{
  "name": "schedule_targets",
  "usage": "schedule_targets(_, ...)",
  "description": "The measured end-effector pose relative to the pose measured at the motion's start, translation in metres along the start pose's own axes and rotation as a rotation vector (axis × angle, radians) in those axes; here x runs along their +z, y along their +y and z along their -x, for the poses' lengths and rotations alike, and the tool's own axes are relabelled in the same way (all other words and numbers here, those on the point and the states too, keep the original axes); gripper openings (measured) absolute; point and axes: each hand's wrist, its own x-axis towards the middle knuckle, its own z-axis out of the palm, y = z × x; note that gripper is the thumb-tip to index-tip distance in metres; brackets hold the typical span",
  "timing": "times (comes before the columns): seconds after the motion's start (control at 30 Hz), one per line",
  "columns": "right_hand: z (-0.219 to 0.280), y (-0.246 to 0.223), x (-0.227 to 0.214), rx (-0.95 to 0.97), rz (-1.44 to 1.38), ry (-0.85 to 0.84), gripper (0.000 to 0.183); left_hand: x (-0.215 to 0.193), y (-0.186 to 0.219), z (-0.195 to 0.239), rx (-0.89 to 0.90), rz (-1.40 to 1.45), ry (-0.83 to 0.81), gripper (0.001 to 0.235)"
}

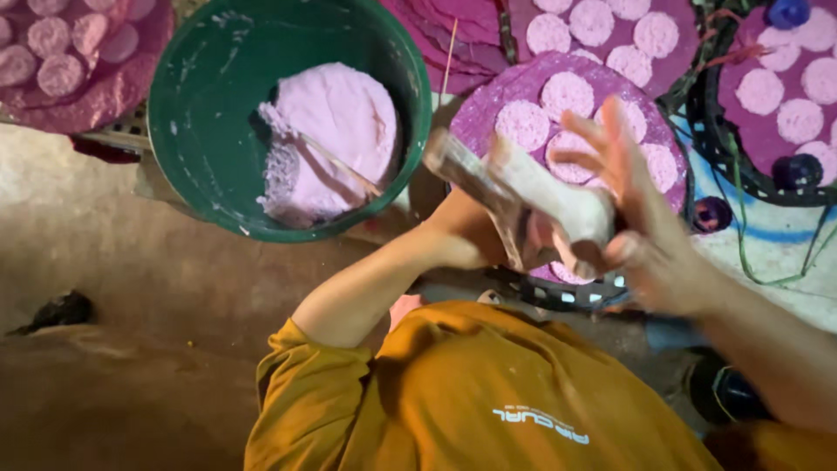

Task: The person uses a handheld mold to form pink dough into small discs, places them on round trays, and then covers the trays with woven lids.

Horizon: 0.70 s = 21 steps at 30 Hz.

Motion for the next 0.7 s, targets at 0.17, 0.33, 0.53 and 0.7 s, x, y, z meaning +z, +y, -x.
schedule_targets(0.17,0.047,0.051,-0.043,0.659,-0.450,-0.311,0.085,-0.018,-0.015,-0.004,-0.012,0.526,-0.079,0.078)
schedule_targets(0.33,0.070,0.097,-0.046,0.888,-0.619,-0.427,0.089,0.004,-0.033,-0.025,0.219,1.388,0.116,0.064)
schedule_targets(0.53,0.068,0.117,-0.041,0.907,-0.298,-0.288,0.083,0.033,-0.077,-0.035,0.204,1.788,0.441,0.037)
schedule_targets(0.7,0.055,0.106,-0.003,0.900,0.011,-0.063,0.078,0.016,-0.092,-0.028,0.238,1.676,0.422,0.033)
